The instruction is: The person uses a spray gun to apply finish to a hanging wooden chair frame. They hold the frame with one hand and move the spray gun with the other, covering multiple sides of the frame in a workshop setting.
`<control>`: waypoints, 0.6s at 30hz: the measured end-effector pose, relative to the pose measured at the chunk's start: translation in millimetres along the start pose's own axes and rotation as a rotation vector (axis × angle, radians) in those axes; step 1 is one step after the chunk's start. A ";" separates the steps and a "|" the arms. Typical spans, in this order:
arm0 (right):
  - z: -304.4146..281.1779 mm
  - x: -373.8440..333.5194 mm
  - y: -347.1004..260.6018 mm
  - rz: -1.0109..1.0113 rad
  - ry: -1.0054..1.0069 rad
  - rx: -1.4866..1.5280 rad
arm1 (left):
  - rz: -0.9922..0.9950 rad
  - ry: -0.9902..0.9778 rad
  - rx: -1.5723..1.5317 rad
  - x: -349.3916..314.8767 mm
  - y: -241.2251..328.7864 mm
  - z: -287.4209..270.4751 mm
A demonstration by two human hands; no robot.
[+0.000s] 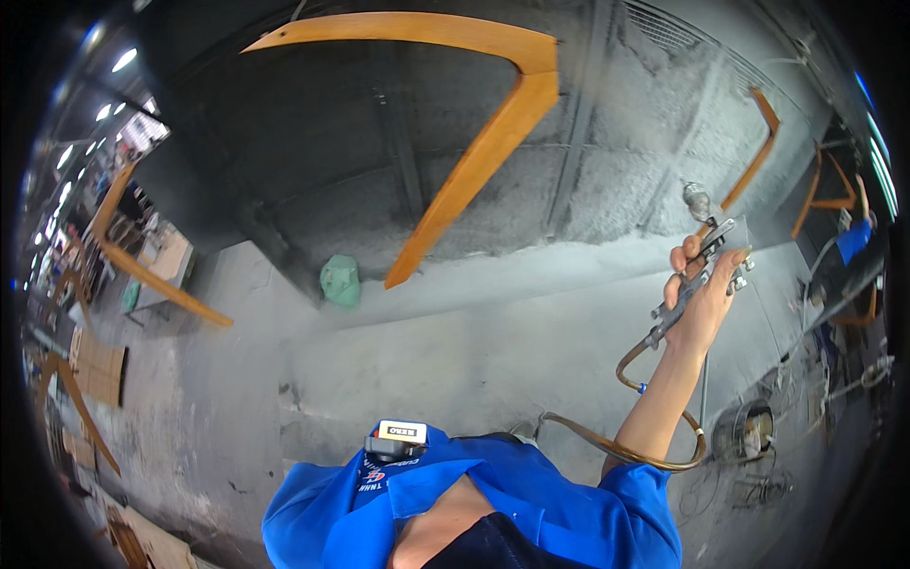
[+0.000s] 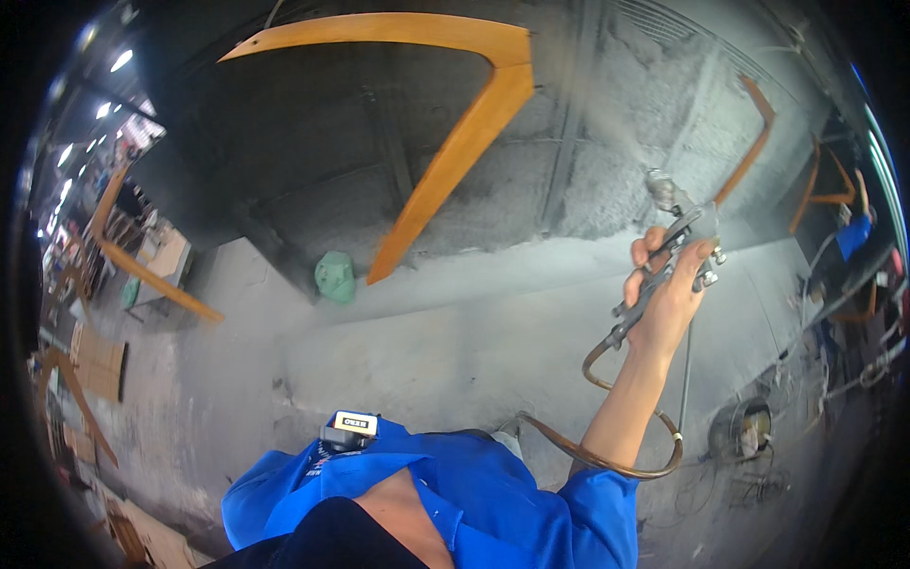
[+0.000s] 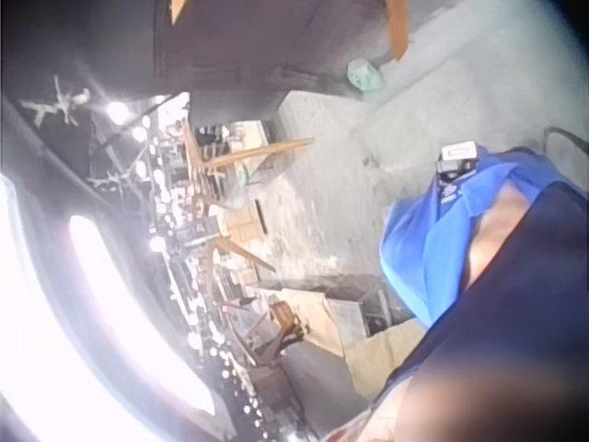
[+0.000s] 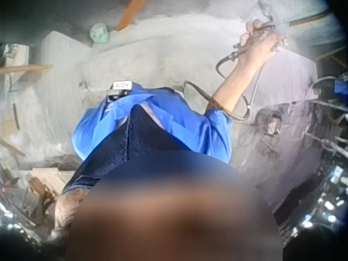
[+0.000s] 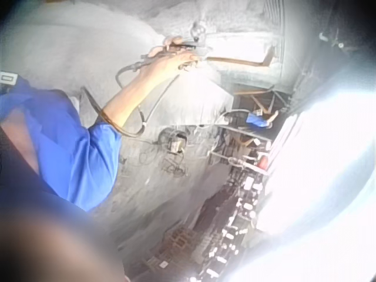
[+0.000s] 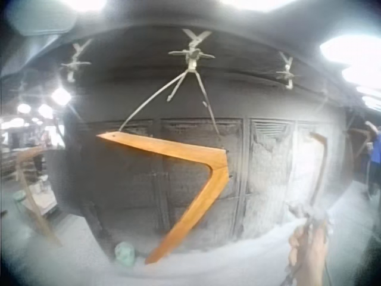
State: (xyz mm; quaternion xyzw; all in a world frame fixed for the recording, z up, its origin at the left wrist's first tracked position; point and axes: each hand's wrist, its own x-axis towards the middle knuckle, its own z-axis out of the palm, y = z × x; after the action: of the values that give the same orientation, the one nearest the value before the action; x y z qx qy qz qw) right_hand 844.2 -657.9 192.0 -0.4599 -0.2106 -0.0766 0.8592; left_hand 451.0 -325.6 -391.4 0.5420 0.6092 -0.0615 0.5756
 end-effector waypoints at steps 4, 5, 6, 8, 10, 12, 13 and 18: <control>70.0 -41.8 10.1 0.117 -0.424 0.152 | 0.054 0.007 -0.029 10.8 5.8 -4.7; 87.8 -49.6 12.5 0.139 -0.500 0.191 | 0.066 -0.002 -0.030 14.6 8.5 -2.3; 105.1 -56.8 14.7 0.162 -0.574 0.230 | 0.082 -0.010 -0.027 19.3 10.6 -0.1; 131.8 -64.9 14.2 0.153 -0.764 0.245 | 0.134 -0.073 -0.014 24.9 12.1 6.3; 149.7 -65.7 16.1 0.132 -0.863 0.247 | 0.154 -0.155 -0.002 25.3 6.3 13.1; 155.4 -63.3 20.5 0.127 -0.865 0.188 | 0.142 -0.077 -0.121 17.0 -12.5 18.1; 152.7 -59.8 23.3 0.133 -0.815 0.191 | 0.108 -0.095 -0.143 11.7 -24.1 18.2; 89.0 -44.0 32.6 -0.013 -0.356 0.111 | -0.080 0.104 -0.145 -15.8 -89.1 21.8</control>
State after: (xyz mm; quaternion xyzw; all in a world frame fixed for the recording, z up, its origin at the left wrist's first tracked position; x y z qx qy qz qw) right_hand 789.3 -569.0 191.7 -0.4168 -0.3662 0.0123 0.8319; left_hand 395.7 -386.2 -435.3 0.4766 0.6622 -0.0123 0.5781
